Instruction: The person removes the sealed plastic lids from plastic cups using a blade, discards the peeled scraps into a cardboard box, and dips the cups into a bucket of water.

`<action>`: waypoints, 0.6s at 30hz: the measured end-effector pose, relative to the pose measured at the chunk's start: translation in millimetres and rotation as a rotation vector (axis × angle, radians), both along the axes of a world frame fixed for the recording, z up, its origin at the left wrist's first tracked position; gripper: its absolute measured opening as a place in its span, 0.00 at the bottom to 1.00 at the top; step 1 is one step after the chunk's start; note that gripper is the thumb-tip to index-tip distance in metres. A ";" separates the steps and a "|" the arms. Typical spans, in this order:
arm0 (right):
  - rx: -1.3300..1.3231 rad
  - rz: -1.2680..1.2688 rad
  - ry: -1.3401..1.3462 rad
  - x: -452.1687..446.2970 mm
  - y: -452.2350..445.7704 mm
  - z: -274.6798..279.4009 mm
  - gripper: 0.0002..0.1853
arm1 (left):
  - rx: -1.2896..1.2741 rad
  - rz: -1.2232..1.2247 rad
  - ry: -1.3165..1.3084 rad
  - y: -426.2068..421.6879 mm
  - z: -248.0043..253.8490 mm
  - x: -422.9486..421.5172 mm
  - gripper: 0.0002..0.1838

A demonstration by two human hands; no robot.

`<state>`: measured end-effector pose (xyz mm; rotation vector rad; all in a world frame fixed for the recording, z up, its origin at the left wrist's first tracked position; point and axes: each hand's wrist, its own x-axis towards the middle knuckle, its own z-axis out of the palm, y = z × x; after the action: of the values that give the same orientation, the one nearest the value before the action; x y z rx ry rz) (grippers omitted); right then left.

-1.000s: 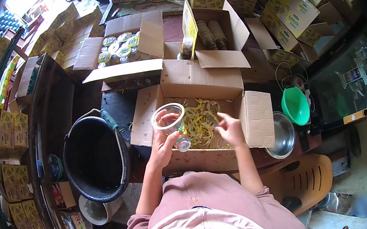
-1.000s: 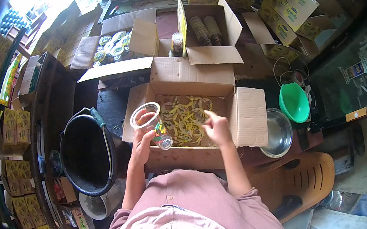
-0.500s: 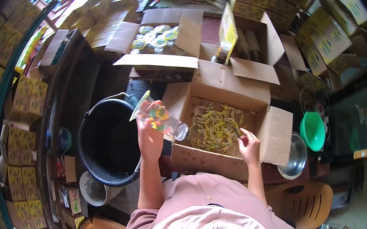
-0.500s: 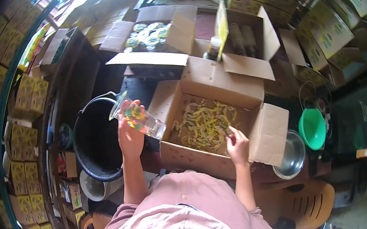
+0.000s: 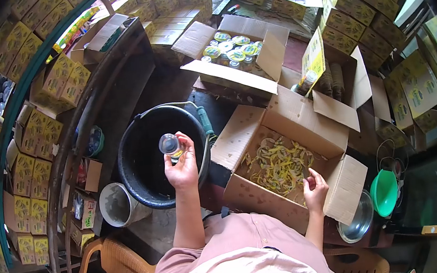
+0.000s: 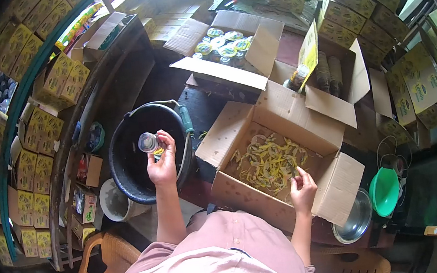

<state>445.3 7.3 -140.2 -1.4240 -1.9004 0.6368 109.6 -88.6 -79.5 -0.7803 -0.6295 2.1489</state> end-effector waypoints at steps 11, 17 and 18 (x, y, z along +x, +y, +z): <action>-0.032 -0.037 0.069 5.6 -7.9 6.5 0.16 | -0.170 -0.167 0.185 -19.4 -11.5 -8.7 0.17; -0.215 -0.170 0.447 11.6 -10.2 -24.8 0.18 | -0.311 -0.110 0.310 -42.7 -12.4 -30.4 0.18; -0.185 -0.195 0.453 14.0 -8.0 -41.0 0.18 | -0.312 -0.125 0.296 -45.4 -9.4 -29.1 0.19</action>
<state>459.4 -0.8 -181.2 -1.4105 -1.3618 0.9657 80.5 -133.9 -89.0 -0.6240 -0.0912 2.2145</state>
